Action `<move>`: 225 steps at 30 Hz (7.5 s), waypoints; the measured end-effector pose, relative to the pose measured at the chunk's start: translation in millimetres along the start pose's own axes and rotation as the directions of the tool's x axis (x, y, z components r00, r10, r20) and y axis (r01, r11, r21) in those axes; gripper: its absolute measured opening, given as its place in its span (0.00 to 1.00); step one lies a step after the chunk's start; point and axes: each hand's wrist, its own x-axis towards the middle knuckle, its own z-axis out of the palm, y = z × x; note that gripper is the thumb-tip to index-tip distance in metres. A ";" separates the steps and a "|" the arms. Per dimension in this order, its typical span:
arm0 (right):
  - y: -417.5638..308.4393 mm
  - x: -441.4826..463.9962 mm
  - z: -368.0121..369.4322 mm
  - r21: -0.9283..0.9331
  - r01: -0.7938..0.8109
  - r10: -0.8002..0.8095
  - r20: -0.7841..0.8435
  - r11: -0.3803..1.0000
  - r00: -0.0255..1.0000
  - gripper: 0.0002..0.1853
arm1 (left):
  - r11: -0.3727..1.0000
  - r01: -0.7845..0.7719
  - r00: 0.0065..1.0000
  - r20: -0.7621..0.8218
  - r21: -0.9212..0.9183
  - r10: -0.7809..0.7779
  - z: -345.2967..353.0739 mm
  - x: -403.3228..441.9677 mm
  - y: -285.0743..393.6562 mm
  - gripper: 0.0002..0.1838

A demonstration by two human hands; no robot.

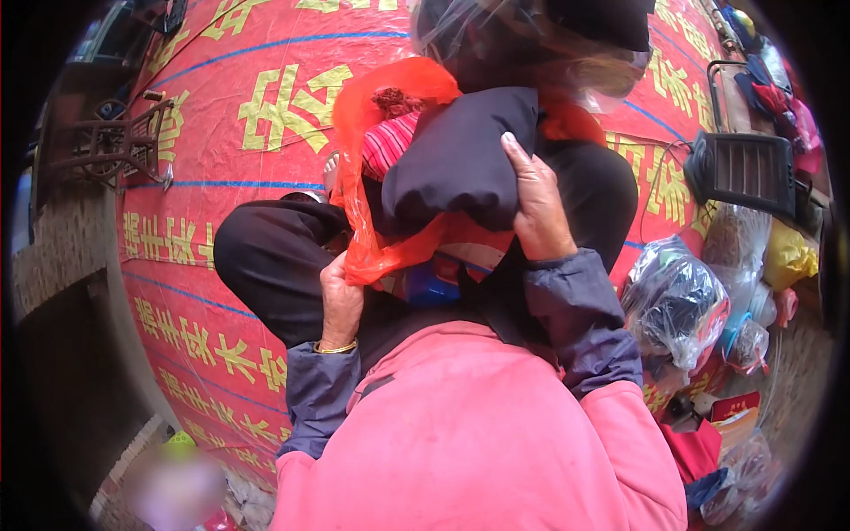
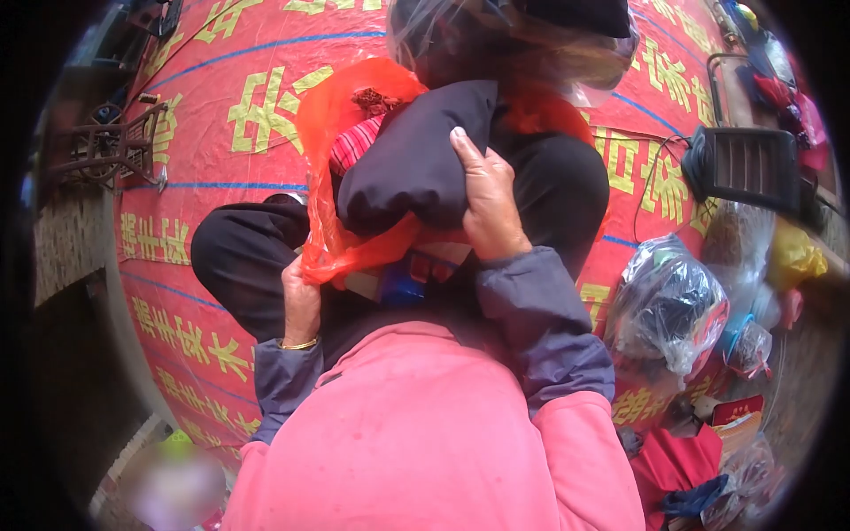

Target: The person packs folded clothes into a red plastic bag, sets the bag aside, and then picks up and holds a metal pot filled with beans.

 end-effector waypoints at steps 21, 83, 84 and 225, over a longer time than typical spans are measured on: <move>26.5 96.4 39.4 0.211 -0.165 0.175 -0.032 0.963 0.984 0.16 | 0.998 -0.063 0.997 -0.037 0.008 0.063 -4.0 -2.3 -3.4 0.10; 109.5 -76.4 -32.3 -0.796 0.299 0.174 0.445 0.526 0.878 0.23 | 0.993 -0.119 0.993 0.011 0.018 0.119 2.0 -8.5 -7.3 0.04; 107.2 -77.6 -30.5 -0.791 0.262 0.191 0.426 0.553 0.884 0.23 | 0.993 -0.115 0.993 0.015 0.020 0.114 1.5 -9.1 -6.3 0.04; -42.4 92.0 110.0 -0.300 0.517 -0.359 0.450 0.802 0.818 0.12 | 0.900 -0.434 0.892 -0.165 -0.043 0.422 -40.1 188.6 139.2 0.10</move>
